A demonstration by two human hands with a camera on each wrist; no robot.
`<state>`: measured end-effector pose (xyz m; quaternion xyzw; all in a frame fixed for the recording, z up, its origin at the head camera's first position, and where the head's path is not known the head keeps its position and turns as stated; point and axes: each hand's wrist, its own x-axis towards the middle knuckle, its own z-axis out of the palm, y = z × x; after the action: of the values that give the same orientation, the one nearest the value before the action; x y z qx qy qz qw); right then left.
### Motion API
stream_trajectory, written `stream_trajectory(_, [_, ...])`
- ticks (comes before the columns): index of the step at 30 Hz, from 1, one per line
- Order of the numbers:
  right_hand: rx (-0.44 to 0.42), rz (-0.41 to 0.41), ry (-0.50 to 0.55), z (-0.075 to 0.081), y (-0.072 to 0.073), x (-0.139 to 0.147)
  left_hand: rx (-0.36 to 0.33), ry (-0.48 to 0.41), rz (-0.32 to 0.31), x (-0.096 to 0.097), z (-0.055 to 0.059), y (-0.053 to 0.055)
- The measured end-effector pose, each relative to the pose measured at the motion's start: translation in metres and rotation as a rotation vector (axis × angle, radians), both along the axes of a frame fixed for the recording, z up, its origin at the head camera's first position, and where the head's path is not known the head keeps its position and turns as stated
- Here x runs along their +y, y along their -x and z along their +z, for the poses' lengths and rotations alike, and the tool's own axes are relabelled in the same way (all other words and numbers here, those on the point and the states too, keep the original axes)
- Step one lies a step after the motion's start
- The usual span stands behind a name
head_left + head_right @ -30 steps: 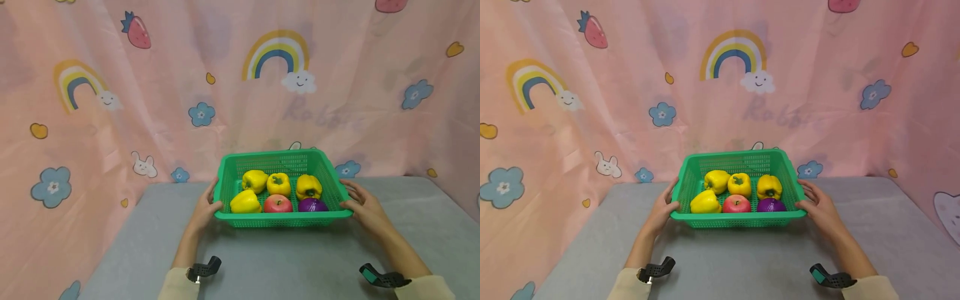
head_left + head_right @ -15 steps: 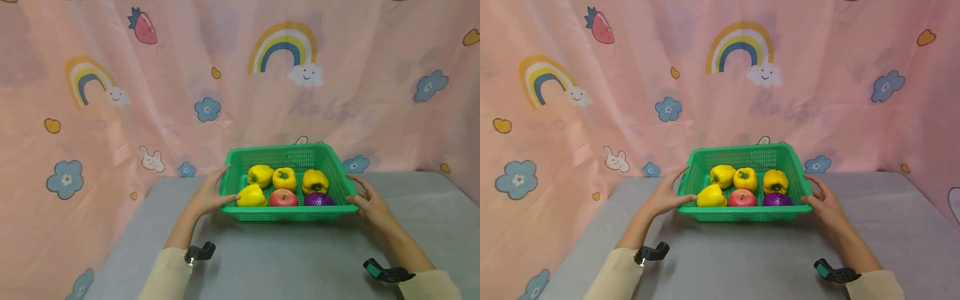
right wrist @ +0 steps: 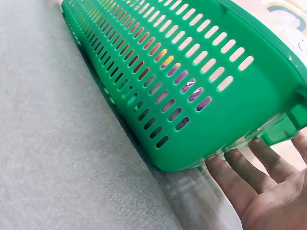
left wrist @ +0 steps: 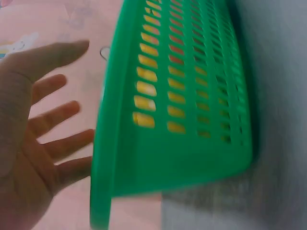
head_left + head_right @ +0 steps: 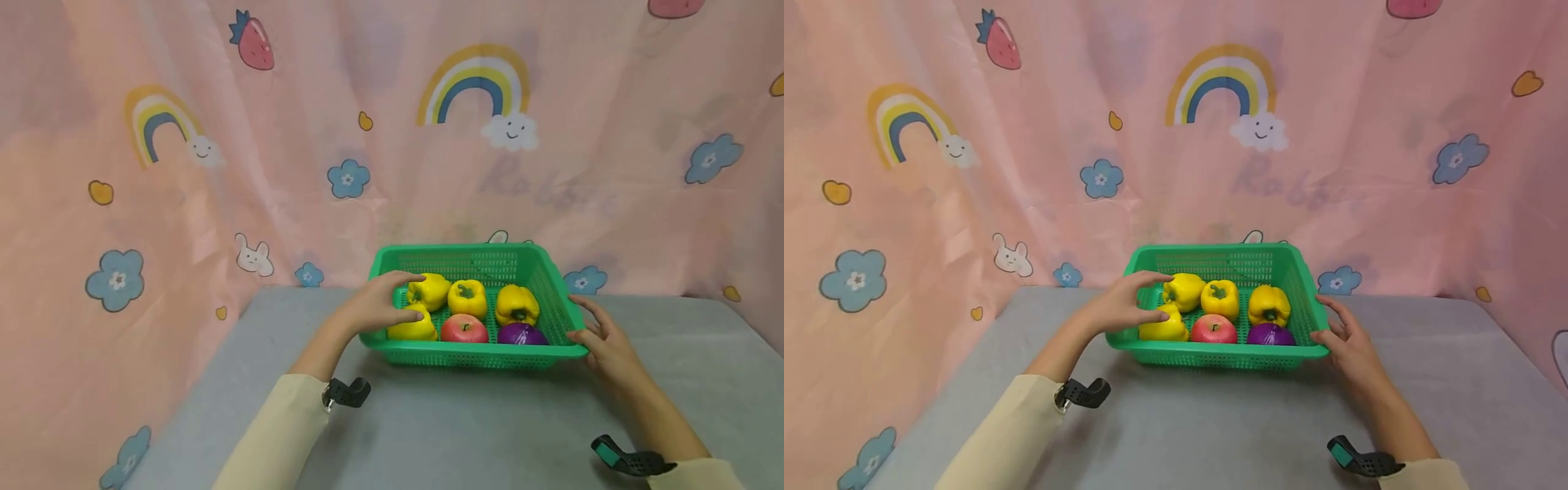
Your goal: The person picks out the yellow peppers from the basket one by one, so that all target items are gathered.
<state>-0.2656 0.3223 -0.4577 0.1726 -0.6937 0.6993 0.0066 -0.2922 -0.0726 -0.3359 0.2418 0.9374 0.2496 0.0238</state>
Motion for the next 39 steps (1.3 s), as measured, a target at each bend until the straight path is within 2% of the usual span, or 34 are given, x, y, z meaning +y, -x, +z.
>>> stream_trajectory(4, [0.0,-0.021,-0.005,0.0,-0.002,-0.002,-0.115,-0.036,-0.026,0.009,-0.002,0.006])
stream_trajectory(7, [-0.003,-0.021,-0.003,0.0,-0.002,-0.003,-0.158,-0.025,-0.029,0.014,-0.007,0.01])
stream_trajectory(11, [0.003,-0.029,-0.017,0.0,-0.003,-0.003,-0.137,0.0,-0.03,0.019,-0.012,0.017])
stream_trajectory(15, [0.009,-0.015,0.019,-0.001,-0.002,-0.004,-0.107,-0.006,-0.015,0.021,-0.017,0.024])
stream_trajectory(21, [0.013,0.005,0.071,-0.002,-0.002,-0.005,-0.131,0.039,-0.024,0.02,-0.023,0.03])
stream_trajectory(28, [0.01,-0.003,0.1,-0.003,-0.004,-0.008,-0.129,0.094,-0.04,0.02,-0.025,0.031])
stream_trajectory(39, [0.022,-0.023,0.084,0.0,-0.004,-0.009,-0.138,0.185,-0.021,0.023,-0.026,0.032])
